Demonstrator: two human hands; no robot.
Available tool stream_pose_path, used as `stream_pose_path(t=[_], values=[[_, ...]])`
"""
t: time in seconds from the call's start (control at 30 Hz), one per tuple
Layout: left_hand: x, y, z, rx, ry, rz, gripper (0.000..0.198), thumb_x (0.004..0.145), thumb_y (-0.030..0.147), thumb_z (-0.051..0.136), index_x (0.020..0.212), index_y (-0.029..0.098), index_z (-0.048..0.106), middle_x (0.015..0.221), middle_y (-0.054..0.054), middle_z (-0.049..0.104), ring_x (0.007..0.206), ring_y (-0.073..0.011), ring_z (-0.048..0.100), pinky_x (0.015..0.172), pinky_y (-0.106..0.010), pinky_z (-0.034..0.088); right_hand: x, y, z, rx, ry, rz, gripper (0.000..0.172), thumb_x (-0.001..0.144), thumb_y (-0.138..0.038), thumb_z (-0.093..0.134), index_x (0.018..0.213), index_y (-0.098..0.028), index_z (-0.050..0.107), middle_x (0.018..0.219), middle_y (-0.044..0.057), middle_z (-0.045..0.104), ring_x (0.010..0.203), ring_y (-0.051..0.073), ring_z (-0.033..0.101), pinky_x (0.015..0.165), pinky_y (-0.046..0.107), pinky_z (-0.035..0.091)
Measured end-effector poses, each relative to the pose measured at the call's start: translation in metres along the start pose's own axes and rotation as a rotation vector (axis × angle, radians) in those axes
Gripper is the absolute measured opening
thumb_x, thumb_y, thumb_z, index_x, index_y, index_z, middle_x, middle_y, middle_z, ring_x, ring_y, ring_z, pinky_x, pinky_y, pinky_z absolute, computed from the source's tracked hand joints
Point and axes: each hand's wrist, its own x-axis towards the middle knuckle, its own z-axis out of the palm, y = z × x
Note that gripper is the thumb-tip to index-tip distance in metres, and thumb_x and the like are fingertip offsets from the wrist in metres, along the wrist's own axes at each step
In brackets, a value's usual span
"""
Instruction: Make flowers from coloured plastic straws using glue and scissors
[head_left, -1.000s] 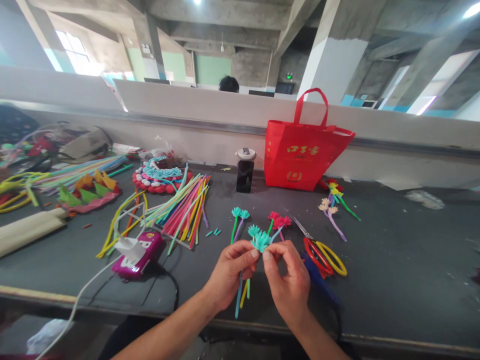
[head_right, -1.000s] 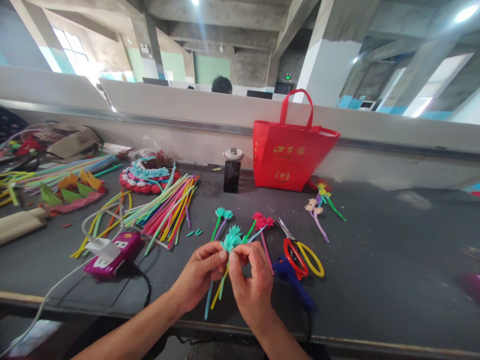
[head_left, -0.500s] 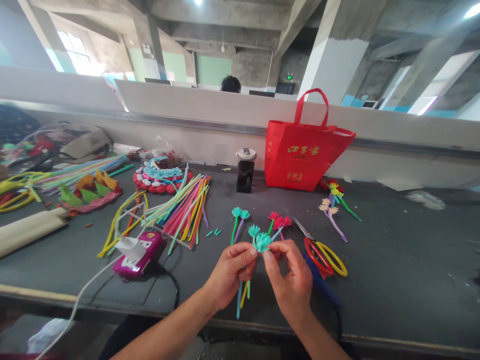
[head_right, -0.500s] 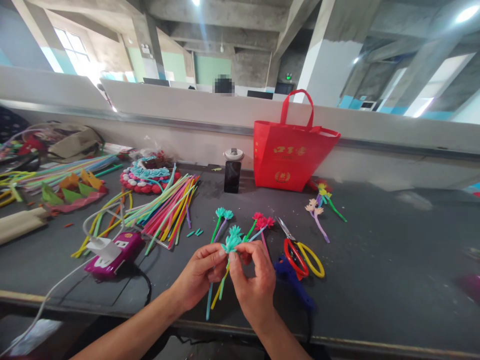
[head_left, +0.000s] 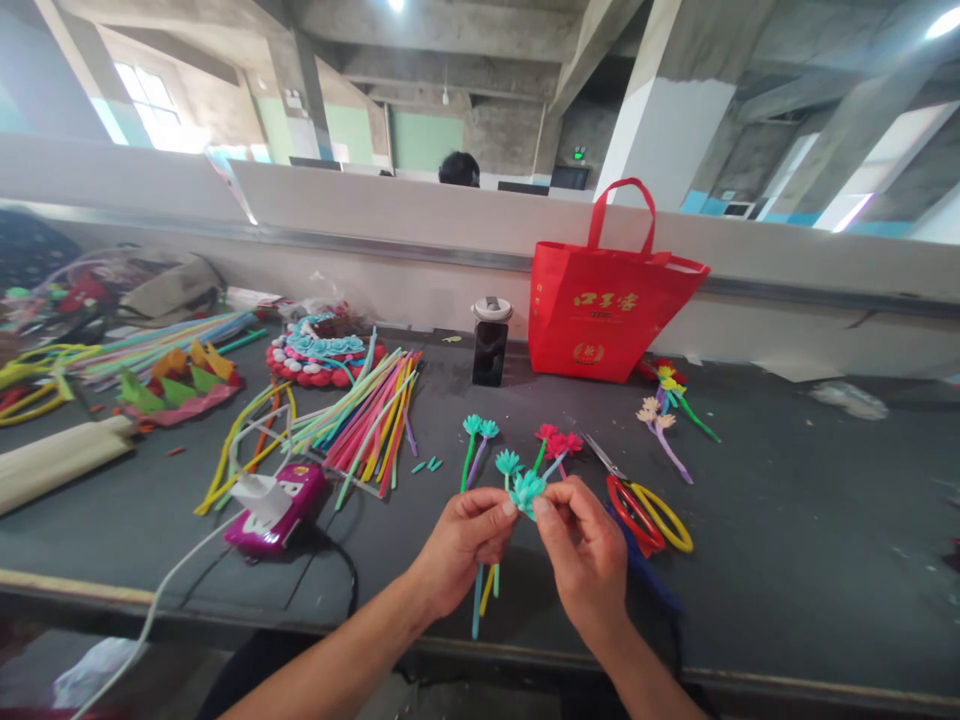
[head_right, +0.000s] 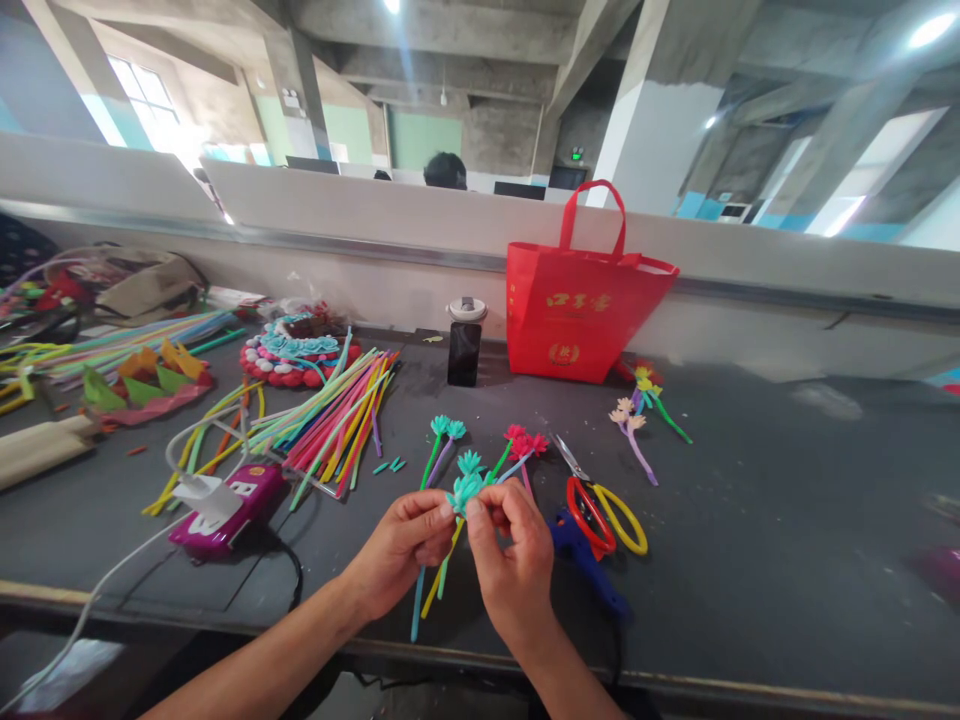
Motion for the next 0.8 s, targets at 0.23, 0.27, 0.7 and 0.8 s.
stream_pose_path(t=[0.23, 0.27, 0.7, 0.8], values=[[0.0006, -0.0022, -0.0025, -0.001, -0.034, -0.016, 0.034, 0.078, 0.037, 0.078, 0.065, 0.015, 0.054, 0.051, 0.009, 0.028, 0.047, -0.0049, 0.019, 0.047, -0.024, 0.012, 0.0004, 0.0043, 0.0001, 0.093, -0.05, 0.09, 0.021, 0.094, -0.028, 0.053, 0.075, -0.021, 0.056, 0.067, -0.004, 0.052, 0.06, 0.012, 0.049, 0.054, 0.024, 0.039], [0.0008, -0.002, -0.0024, -0.006, -0.04, -0.021, 0.034, 0.078, 0.037, 0.078, 0.065, 0.016, 0.054, 0.051, 0.009, 0.028, 0.046, -0.0049, 0.019, 0.046, -0.024, 0.012, -0.0001, 0.0052, 0.0006, 0.098, -0.051, 0.095, 0.021, 0.094, -0.028, 0.053, 0.075, -0.021, 0.056, 0.066, -0.004, 0.052, 0.06, 0.012, 0.048, 0.055, 0.024, 0.039], [0.0029, -0.0012, 0.0, -0.054, 0.117, 0.081, 0.025, 0.073, 0.035, 0.082, 0.08, 0.014, 0.07, 0.05, 0.009, 0.034, 0.048, -0.0049, 0.022, 0.045, -0.021, 0.016, -0.005, 0.0064, 0.0068, -0.166, 0.054, -0.246, 0.007, 0.091, -0.017, 0.063, 0.097, -0.021, 0.064, 0.077, -0.002, 0.058, 0.066, 0.012, 0.049, 0.064, 0.025, 0.044], [0.002, -0.002, 0.0012, -0.059, 0.108, 0.08, 0.023, 0.073, 0.034, 0.083, 0.081, 0.015, 0.072, 0.05, 0.009, 0.035, 0.048, -0.0047, 0.022, 0.045, -0.021, 0.017, -0.0047, 0.0066, 0.0083, -0.158, 0.054, -0.234, 0.005, 0.092, -0.016, 0.063, 0.094, -0.021, 0.064, 0.077, -0.001, 0.06, 0.067, 0.012, 0.05, 0.064, 0.024, 0.045]])
